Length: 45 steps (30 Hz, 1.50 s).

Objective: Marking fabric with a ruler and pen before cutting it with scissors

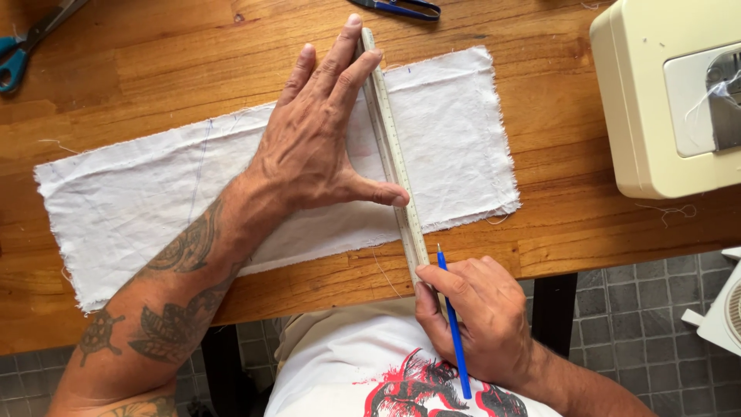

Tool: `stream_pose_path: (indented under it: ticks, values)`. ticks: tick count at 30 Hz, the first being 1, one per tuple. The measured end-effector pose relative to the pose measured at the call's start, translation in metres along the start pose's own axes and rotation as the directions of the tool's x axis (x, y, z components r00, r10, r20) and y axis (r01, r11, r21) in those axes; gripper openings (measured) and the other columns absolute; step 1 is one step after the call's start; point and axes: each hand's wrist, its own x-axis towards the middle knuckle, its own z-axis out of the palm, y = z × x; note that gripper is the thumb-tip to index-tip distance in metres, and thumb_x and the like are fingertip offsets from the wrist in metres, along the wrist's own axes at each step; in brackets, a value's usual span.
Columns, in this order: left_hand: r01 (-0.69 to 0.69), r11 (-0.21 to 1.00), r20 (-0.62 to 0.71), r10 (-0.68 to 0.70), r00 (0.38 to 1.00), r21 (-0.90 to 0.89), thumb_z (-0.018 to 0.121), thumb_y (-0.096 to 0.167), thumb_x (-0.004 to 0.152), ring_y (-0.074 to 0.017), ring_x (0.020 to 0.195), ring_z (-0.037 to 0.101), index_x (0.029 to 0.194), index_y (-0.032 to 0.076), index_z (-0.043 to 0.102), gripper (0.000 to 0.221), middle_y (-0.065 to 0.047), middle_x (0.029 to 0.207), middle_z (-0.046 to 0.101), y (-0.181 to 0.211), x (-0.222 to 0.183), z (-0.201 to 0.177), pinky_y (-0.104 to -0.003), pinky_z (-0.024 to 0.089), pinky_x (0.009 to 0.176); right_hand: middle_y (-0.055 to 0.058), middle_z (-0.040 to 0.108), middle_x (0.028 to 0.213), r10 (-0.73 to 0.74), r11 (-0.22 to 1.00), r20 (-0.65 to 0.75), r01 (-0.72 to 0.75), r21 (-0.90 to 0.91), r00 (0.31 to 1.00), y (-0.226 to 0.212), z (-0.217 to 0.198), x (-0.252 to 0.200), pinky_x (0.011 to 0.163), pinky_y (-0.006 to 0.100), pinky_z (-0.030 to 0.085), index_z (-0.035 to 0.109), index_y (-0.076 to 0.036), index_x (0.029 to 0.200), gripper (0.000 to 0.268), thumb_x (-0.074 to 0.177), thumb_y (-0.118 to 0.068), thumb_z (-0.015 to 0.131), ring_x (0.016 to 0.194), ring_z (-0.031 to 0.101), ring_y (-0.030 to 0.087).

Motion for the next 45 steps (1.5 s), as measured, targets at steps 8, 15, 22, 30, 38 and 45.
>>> stream_pose_path:
  ticks: [8, 15, 22, 30, 38, 45]
  values:
    - [0.007, 1.0, 0.0, -0.007, 1.0, -0.002, 0.095, 0.107, 0.062, -0.0349, 0.185, 0.024, 0.183, 0.006, 0.031, 0.17, -0.025, 0.195, 0.017, 0.001, 0.0, -0.001, -0.061, 0.012, 0.15, 0.015, 0.076, 0.098, 0.138, 0.968, 0.002, -0.136, 0.212, 0.99, 0.021, -0.018, 0.012, 0.078, 0.044, 0.055, 0.078, 0.004, 0.137, 0.045, 0.111, -0.019, 0.048, 0.081, 0.068, 0.027]
    - [0.023, 1.0, 0.009, -0.023, 1.0, 0.002, 0.098, 0.106, 0.06, -0.0326, 0.185, 0.022, 0.184, 0.008, 0.031, 0.172, -0.023, 0.196, 0.016, 0.001, 0.0, -0.001, -0.058, 0.01, 0.15, 0.004, 0.079, 0.094, 0.321, 0.915, 0.01, -0.313, 0.255, 0.947, 0.04, -0.029, 0.1, 0.071, 0.032, 0.054, 0.066, -0.007, 0.115, 0.009, 0.109, -0.008, 0.073, 0.074, 0.065, 0.014]
    - [0.026, 1.0, 0.009, -0.026, 1.0, 0.008, 0.096, 0.107, 0.061, -0.0311, 0.185, 0.02, 0.186, 0.007, 0.029, 0.174, -0.023, 0.196, 0.014, -0.001, 0.0, 0.0, -0.057, 0.009, 0.15, 0.012, 0.085, 0.106, 0.16, 0.942, -0.005, -0.151, 0.3, 0.987, 0.07, 0.0, 0.146, 0.073, 0.029, 0.056, 0.083, 0.003, 0.13, 0.02, 0.121, -0.004, 0.067, 0.083, 0.071, 0.015]
    - [0.005, 1.0, -0.006, -0.005, 1.0, 0.009, 0.097, 0.109, 0.062, -0.0322, 0.186, 0.023, 0.186, 0.009, 0.026, 0.174, -0.024, 0.196, 0.017, -0.006, -0.001, 0.003, -0.057, 0.01, 0.151, 0.014, 0.082, 0.111, 0.011, 0.995, -0.084, -0.002, 0.103, 0.996, 0.079, 0.019, 0.15, 0.059, 0.032, 0.053, 0.076, 0.004, 0.128, 0.011, 0.119, 0.003, 0.069, 0.064, 0.061, 0.016]
    - [-0.015, 1.0, -0.029, 0.015, 0.999, 0.024, 0.091, 0.114, 0.065, -0.0311, 0.186, 0.021, 0.186, 0.008, 0.027, 0.173, -0.023, 0.196, 0.018, -0.009, -0.003, 0.007, -0.056, 0.009, 0.151, 0.016, 0.082, 0.114, -0.006, 0.995, -0.053, 0.011, 0.097, 0.999, 0.077, 0.02, 0.15, 0.058, 0.032, 0.051, 0.075, 0.005, 0.13, 0.011, 0.122, 0.002, 0.069, 0.063, 0.06, 0.017]
    - [-0.024, 1.0, -0.043, 0.025, 0.999, 0.017, 0.094, 0.113, 0.064, -0.032, 0.185, 0.022, 0.185, 0.008, 0.029, 0.173, -0.025, 0.196, 0.019, -0.011, -0.003, 0.009, -0.058, 0.011, 0.15, 0.018, 0.082, 0.118, -0.005, 0.994, -0.03, 0.008, 0.112, 1.0, 0.076, 0.018, 0.152, 0.061, 0.032, 0.054, 0.076, 0.007, 0.132, 0.013, 0.123, 0.001, 0.069, 0.068, 0.063, 0.018]
